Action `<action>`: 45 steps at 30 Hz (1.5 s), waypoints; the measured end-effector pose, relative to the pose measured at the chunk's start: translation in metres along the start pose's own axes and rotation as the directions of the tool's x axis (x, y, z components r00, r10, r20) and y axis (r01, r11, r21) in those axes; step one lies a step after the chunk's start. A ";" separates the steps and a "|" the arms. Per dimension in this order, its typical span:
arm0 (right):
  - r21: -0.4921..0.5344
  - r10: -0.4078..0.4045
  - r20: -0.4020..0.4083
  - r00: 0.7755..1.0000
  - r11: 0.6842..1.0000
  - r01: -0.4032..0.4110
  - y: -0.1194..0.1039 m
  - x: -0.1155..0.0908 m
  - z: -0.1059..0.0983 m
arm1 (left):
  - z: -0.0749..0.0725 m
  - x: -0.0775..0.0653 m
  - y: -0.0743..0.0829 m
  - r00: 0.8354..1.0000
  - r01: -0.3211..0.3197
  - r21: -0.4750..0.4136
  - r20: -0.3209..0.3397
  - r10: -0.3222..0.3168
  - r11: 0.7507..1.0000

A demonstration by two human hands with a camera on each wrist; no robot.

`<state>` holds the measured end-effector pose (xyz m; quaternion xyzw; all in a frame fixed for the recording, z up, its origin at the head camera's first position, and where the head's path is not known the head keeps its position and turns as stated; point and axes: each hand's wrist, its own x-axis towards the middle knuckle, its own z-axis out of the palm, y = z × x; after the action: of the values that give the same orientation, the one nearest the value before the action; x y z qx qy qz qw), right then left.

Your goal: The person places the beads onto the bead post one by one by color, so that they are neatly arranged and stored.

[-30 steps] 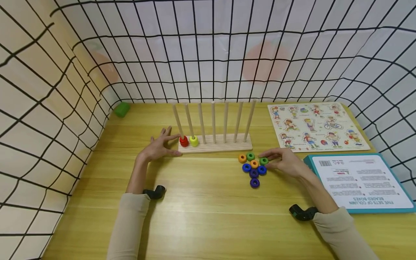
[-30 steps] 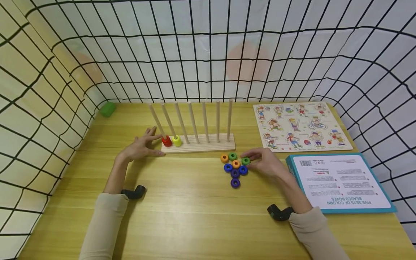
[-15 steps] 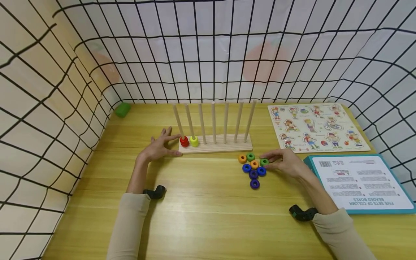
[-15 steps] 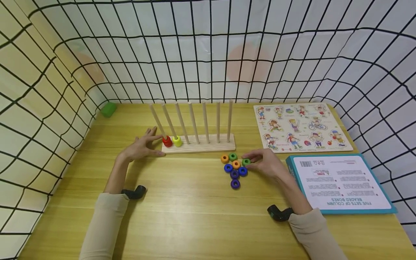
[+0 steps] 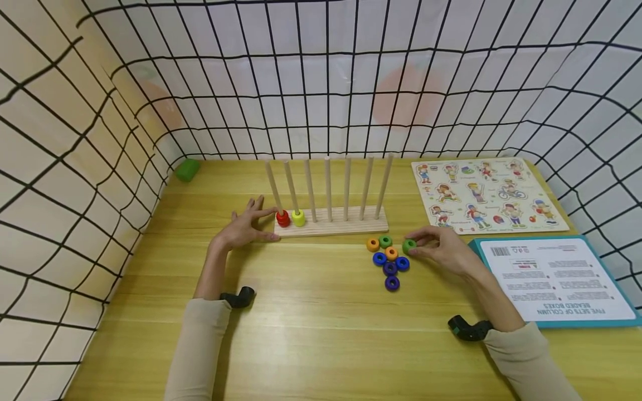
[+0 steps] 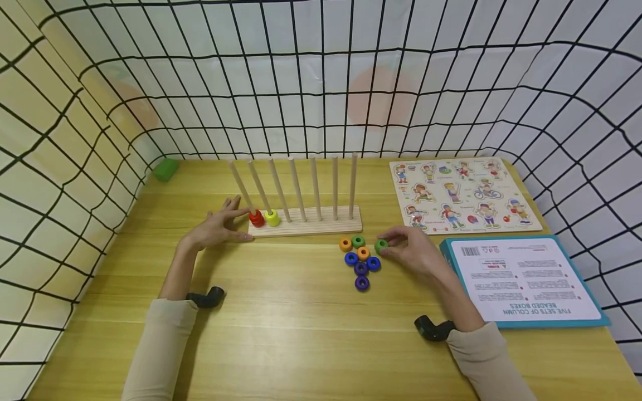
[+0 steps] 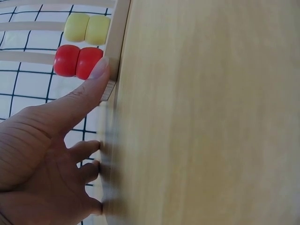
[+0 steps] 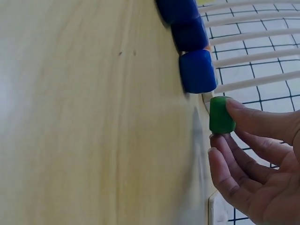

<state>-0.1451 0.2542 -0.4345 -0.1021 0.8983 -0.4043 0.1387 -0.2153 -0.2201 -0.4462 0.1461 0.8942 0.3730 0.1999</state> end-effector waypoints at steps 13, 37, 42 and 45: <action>-0.008 -0.154 -0.151 0.976 0.988 0.154 -0.049 -0.004 -0.023 | -0.001 -0.001 0.000 1.000 0.004 -0.007 0.000 -0.004 1.000; 0.087 -0.428 -0.158 0.890 0.892 0.444 -0.219 0.059 -0.032 | -0.002 -0.001 0.000 1.000 0.007 -0.017 0.001 -0.007 1.000; 0.138 -0.396 -0.106 0.912 0.903 0.408 -0.235 0.081 -0.018 | -0.001 -0.001 0.001 1.000 0.009 -0.008 0.001 -0.009 1.000; 0.137 -0.364 -0.093 0.927 0.917 0.374 -0.239 0.090 -0.012 | -0.001 -0.001 0.002 1.000 0.009 -0.004 0.001 -0.009 1.000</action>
<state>-0.2163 0.0799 -0.2615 -0.2455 0.8335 -0.4935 0.0379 -0.2147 -0.2199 -0.4442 0.1416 0.8939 0.3739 0.2025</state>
